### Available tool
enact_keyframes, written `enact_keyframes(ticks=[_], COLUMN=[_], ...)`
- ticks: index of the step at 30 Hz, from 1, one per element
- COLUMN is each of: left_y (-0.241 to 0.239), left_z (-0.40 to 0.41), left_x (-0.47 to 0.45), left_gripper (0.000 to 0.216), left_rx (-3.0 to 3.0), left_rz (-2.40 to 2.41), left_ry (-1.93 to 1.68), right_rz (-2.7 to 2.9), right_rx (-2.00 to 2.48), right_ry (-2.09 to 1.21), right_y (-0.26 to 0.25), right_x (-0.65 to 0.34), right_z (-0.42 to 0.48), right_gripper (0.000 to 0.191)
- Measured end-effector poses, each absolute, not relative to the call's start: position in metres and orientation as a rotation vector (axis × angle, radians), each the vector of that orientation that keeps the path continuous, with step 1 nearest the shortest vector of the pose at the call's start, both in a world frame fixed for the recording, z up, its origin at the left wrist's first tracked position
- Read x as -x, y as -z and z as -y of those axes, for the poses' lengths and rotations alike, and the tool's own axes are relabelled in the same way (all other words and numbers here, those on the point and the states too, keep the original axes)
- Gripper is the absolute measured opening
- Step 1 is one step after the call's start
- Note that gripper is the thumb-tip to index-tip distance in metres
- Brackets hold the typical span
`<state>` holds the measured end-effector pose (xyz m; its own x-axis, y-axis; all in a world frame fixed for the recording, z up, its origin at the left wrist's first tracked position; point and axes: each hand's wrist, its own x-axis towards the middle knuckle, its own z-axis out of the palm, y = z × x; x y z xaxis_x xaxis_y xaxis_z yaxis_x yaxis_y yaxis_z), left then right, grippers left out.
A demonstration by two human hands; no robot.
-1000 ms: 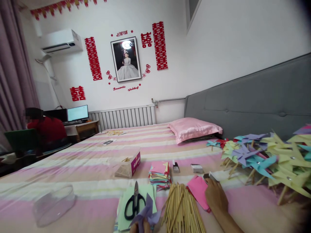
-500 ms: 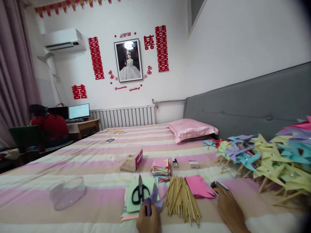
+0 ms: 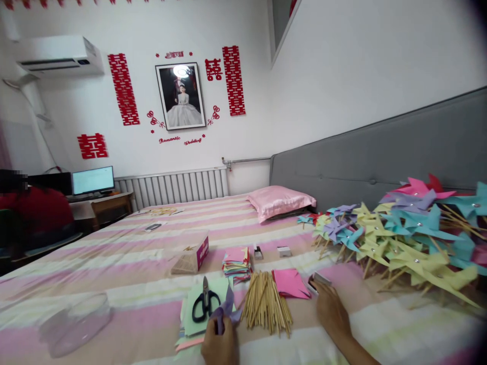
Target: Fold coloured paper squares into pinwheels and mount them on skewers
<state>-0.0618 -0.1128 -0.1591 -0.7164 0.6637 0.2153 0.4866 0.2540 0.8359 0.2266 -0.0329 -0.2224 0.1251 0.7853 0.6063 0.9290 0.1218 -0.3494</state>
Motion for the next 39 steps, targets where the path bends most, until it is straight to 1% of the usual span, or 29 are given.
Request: enact_keyframes(ticks=[5,16,29,39], left_y=[0.16,0.16,0.159,0.16], left_z=[0.109,0.109,0.106,0.105], left_x=[0.063,0.059,0.058,0.058], left_gripper=[0.014,0.011,0.012,0.013], left_rx=[-1.084,-1.105,-1.142,-1.149], left_rz=[-2.357,-2.405,-2.439,-2.427], left_ry=[-1.455,-1.464,-1.433,-1.404], right_rz=[1.673,1.635,1.567,1.56], right_rx=[1.701,1.683,1.634,1.625], right_ry=[0.21,0.185,0.188,0.212], right_y=[0.22,0.221,0.225,0.226], right_x=[-0.228,-0.231,-0.234,-0.233], right_z=[0.03,0.027,0.023,0.021], right_gripper=[0.045,0.033,0.028,0.032])
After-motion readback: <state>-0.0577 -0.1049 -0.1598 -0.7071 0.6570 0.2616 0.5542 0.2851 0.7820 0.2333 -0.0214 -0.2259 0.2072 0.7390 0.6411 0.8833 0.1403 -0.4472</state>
